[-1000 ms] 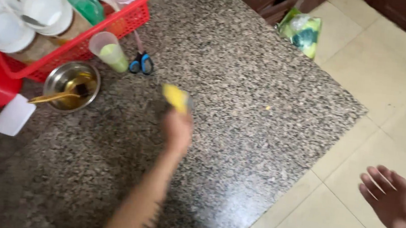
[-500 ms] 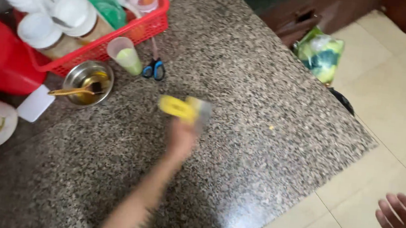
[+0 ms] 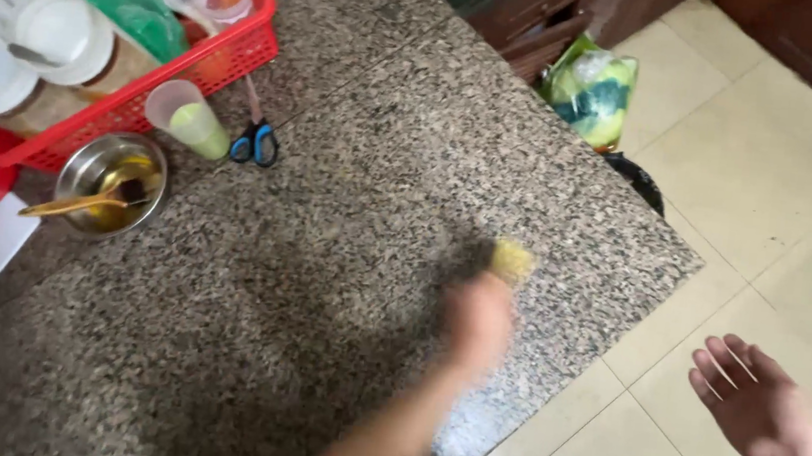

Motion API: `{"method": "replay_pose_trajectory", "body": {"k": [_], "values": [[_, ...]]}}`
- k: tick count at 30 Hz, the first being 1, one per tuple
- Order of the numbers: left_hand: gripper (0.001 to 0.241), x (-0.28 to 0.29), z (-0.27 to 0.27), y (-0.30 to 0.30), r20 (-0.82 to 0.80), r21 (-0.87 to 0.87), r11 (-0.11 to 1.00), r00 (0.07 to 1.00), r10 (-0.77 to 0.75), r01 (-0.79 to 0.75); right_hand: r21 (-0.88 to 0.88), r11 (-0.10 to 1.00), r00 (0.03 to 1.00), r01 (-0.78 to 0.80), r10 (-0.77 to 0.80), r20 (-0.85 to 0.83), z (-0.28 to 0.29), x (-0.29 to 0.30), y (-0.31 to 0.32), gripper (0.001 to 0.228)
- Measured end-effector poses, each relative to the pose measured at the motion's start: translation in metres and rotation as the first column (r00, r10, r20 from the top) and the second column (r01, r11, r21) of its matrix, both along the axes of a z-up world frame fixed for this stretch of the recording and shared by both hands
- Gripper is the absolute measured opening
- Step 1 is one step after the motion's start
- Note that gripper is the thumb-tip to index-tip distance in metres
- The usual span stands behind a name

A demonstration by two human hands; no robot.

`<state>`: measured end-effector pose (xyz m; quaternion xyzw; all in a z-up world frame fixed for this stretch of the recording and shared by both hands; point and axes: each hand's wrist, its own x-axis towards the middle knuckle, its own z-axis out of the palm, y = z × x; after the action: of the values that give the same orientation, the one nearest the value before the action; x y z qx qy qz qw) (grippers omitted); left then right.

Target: Scraping and cleaning a granite countertop in a bakery kitchen after handling dough.

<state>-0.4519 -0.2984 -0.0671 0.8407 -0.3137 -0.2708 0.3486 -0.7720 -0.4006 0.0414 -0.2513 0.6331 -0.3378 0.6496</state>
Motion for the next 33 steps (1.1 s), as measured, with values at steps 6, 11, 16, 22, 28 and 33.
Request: {"method": "replay_pose_trajectory", "body": {"k": [6,11,16,22,28,33], "values": [[0.017,-0.136,0.030,0.031,0.003,-0.124,0.616,0.621,-0.784,0.778,-0.050,0.999,0.996,-0.001,-0.004,-0.084,0.032,0.000,-0.006,0.032],[0.024,0.071,0.079,0.009,-0.703,-0.283,0.942,0.707,-0.075,-0.182,-0.063,0.996,0.994,-0.058,0.052,-0.093,-0.049,-0.073,-0.022,0.028],[0.025,0.329,0.018,0.038,0.094,-0.225,0.927,0.940,0.328,-0.301,0.003,0.998,0.994,-0.069,0.069,-0.081,-0.107,-0.106,-0.017,0.035],[0.032,0.401,-0.015,0.035,0.394,-0.159,0.956,0.872,0.292,-0.249,-0.003,0.995,0.995,-0.104,0.104,-0.001,-0.166,-0.170,-0.030,0.034],[0.027,0.361,-0.033,0.011,0.333,-0.228,0.955,0.907,0.258,-0.188,0.070,0.998,0.991,0.000,0.010,-0.134,-0.066,-0.074,-0.002,0.033],[0.021,0.125,0.010,-0.056,0.165,-0.155,0.988,0.986,0.036,-0.010,0.142,0.986,0.983,0.087,-0.062,-0.171,-0.003,-0.002,0.019,0.041]]}}
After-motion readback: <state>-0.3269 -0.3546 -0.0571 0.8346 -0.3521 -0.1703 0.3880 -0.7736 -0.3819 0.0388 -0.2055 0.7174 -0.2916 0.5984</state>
